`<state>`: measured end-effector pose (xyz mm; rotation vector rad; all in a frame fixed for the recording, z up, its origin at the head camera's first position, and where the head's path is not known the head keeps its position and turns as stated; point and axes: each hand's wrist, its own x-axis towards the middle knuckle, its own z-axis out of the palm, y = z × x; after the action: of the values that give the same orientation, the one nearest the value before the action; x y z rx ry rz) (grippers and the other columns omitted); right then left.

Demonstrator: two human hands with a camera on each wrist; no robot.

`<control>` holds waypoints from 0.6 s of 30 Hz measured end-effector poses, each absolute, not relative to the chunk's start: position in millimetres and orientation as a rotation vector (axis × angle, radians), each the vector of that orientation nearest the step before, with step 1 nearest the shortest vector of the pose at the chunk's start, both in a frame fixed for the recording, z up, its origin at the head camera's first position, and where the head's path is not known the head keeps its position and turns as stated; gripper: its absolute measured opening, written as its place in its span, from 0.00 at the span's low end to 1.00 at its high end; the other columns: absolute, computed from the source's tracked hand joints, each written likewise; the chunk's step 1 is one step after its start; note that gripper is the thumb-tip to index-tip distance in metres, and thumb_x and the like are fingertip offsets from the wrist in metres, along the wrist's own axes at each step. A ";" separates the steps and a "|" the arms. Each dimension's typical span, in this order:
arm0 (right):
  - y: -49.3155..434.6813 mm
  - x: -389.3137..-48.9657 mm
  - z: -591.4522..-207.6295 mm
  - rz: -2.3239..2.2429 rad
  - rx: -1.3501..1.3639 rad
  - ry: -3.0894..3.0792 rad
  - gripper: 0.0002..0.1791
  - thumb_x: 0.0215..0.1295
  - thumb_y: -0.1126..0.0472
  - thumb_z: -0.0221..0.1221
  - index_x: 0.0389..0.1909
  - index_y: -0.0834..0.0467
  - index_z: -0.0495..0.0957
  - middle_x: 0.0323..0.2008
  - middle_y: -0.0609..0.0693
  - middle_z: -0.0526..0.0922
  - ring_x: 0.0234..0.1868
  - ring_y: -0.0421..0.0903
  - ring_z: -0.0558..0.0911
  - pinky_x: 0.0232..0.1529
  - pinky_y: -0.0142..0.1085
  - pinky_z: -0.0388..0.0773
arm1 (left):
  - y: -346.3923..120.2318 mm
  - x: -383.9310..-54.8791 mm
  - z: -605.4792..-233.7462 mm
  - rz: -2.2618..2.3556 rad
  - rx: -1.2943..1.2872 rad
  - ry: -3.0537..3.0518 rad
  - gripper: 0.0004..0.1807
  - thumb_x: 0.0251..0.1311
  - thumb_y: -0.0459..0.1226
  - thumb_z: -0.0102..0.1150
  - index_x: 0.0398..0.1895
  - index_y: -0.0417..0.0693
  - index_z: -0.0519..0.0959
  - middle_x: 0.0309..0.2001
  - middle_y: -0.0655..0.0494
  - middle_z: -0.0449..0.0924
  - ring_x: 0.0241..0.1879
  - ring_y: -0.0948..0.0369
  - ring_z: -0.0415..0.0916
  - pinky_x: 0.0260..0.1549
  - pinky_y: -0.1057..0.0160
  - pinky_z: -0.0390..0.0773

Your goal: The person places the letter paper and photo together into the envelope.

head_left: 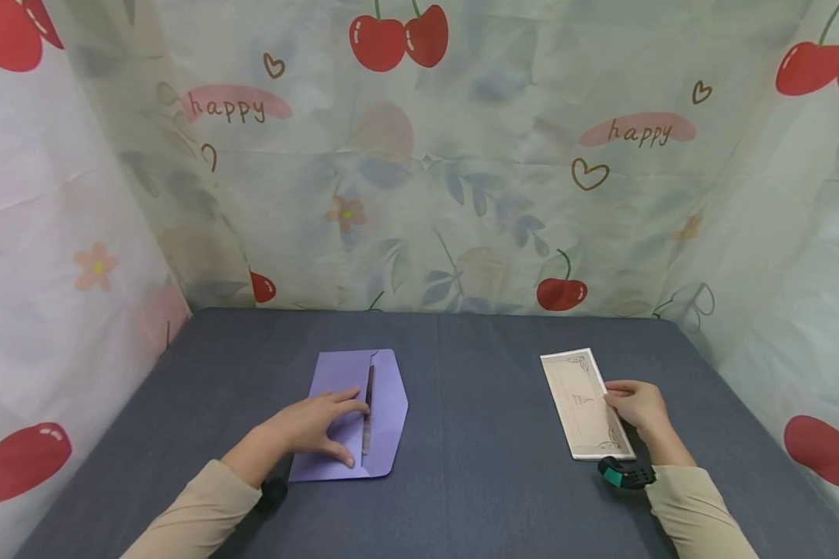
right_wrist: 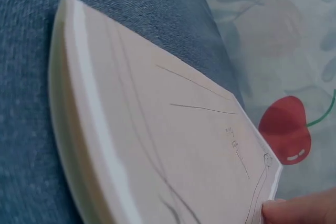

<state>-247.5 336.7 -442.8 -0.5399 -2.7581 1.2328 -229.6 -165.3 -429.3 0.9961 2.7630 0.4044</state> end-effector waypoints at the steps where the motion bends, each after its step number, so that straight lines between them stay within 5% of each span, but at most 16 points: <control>1: 336.7 -247.2 -442.0 1.241 -0.538 -2.756 0.19 0.62 0.69 0.52 0.51 0.76 0.72 0.42 0.72 0.79 0.29 0.44 0.80 0.21 0.28 0.74 | -165.4 -229.7 -429.4 0.402 0.997 2.764 0.42 0.38 0.59 0.68 0.58 0.52 0.70 0.67 0.37 0.61 0.62 0.34 0.62 0.60 0.39 0.63; 7: 340.5 -251.0 -444.4 1.302 -0.551 -2.745 0.21 0.63 0.66 0.54 0.55 0.72 0.71 0.49 0.71 0.77 0.37 0.49 0.82 0.21 0.25 0.73 | -165.1 -229.6 -429.3 0.397 0.991 2.762 0.42 0.38 0.59 0.68 0.58 0.52 0.70 0.67 0.37 0.61 0.62 0.34 0.62 0.60 0.38 0.63; 13: 361.3 -274.4 -477.8 1.257 -0.524 -2.748 0.22 0.65 0.59 0.55 0.58 0.65 0.72 0.52 0.65 0.78 0.42 0.48 0.82 0.36 0.36 0.81 | -164.9 -229.7 -428.7 0.400 0.986 2.755 0.42 0.38 0.59 0.68 0.59 0.52 0.70 0.67 0.37 0.61 0.63 0.35 0.61 0.61 0.38 0.62; 18: 367.6 -287.0 -494.7 1.257 -0.476 -2.707 0.23 0.64 0.56 0.57 0.58 0.61 0.73 0.52 0.63 0.79 0.41 0.42 0.82 0.37 0.35 0.82 | -165.1 -229.7 -428.8 0.405 0.982 2.753 0.42 0.38 0.59 0.68 0.58 0.52 0.70 0.67 0.37 0.61 0.63 0.34 0.61 0.61 0.38 0.62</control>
<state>-287.0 367.6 -494.7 -0.4762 -2.7066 1.2568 -229.7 -165.1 -428.8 0.9823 2.7530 0.4048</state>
